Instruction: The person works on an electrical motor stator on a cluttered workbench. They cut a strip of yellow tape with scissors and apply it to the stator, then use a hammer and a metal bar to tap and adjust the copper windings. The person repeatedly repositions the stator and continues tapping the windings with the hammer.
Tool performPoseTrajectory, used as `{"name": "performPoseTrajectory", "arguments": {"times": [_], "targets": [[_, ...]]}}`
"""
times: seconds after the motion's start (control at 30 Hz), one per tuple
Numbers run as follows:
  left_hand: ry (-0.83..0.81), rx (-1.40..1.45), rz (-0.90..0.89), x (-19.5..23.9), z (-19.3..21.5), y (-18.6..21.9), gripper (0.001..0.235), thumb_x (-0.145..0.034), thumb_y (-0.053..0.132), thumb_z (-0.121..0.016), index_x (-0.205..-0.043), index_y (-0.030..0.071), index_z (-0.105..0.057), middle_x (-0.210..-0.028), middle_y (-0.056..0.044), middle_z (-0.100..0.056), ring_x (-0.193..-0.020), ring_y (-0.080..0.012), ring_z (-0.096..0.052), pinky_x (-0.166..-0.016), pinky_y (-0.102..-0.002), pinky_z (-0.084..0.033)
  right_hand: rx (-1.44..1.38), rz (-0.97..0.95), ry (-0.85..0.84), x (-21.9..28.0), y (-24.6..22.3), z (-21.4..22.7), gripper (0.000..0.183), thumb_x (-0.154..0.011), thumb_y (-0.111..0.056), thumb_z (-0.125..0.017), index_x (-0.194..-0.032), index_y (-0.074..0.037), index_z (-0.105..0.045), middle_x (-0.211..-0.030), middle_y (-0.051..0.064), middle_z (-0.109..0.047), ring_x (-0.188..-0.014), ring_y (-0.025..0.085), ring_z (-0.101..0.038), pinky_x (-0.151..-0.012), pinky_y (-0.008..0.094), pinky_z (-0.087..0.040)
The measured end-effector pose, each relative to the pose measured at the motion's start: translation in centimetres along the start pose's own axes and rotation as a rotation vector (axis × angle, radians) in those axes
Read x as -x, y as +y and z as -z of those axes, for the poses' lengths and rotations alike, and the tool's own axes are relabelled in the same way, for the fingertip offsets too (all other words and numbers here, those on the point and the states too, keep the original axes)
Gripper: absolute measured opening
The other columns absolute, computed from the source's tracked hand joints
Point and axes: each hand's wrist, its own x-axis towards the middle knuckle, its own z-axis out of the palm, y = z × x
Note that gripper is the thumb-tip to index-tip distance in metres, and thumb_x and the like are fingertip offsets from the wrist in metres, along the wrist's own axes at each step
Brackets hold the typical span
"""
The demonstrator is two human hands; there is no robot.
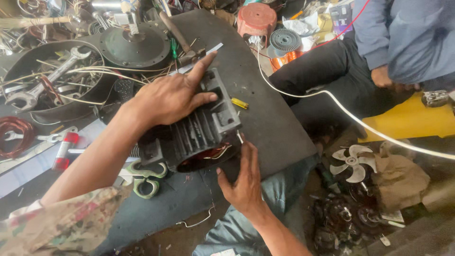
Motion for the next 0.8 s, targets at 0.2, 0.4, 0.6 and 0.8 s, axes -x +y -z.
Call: {"name": "performPoseTrajectory", "arguments": {"times": [0.2,0.4,0.6,0.8], "targets": [[-0.034,-0.016,0.316,0.9,-0.4,3.2,0.089,-0.102,0.050,-0.049,-0.162,-0.001,-0.008,-0.088,-0.031,-0.070,-0.087,-0.0472,-0.071,-0.084,-0.052,-0.055,-0.147,-0.069,-0.070,-1.6,2.3,0.7,0.084,-0.086,-0.007,-0.073,-0.155,0.008,-0.027,-0.140,0.033,-0.053,-0.126,0.047,-0.059,-0.105,0.047,-0.050],[-0.008,-0.007,0.272,-0.3,-0.8,0.8,0.091,-0.103,0.053,-0.047,-0.161,-0.005,-0.008,-0.103,-0.036,-0.068,-0.099,-0.0488,-0.068,-0.091,-0.052,-0.052,-0.067,-0.030,-0.037,-2.9,2.6,0.4,0.082,-0.084,-0.006,-0.075,-0.154,0.006,-0.033,-0.131,0.031,-0.059,-0.116,0.046,-0.063,-0.097,0.047,-0.052],[-0.211,-0.039,0.179,-5.5,-1.5,0.3,0.090,-0.100,0.060,-0.045,-0.159,0.001,-0.011,-0.135,-0.026,-0.058,-0.125,-0.0438,-0.056,-0.103,-0.051,-0.046,-0.082,-0.095,-0.032,-2.4,2.8,1.5,0.063,-0.082,-0.006,-0.070,-0.141,0.005,-0.053,-0.117,0.025,-0.068,-0.108,0.040,-0.070,-0.093,0.045,-0.056],[-0.302,-0.121,0.096,-5.4,-1.0,0.8,0.087,-0.098,0.065,-0.042,-0.162,0.011,-0.018,-0.136,-0.023,-0.060,-0.128,-0.0420,-0.055,-0.105,-0.052,-0.045,-0.068,-0.073,-0.007,-1.6,3.0,1.6,0.048,-0.086,-0.008,-0.070,-0.132,0.002,-0.062,-0.111,0.022,-0.073,-0.106,0.036,-0.073,-0.092,0.043,-0.057]]}}
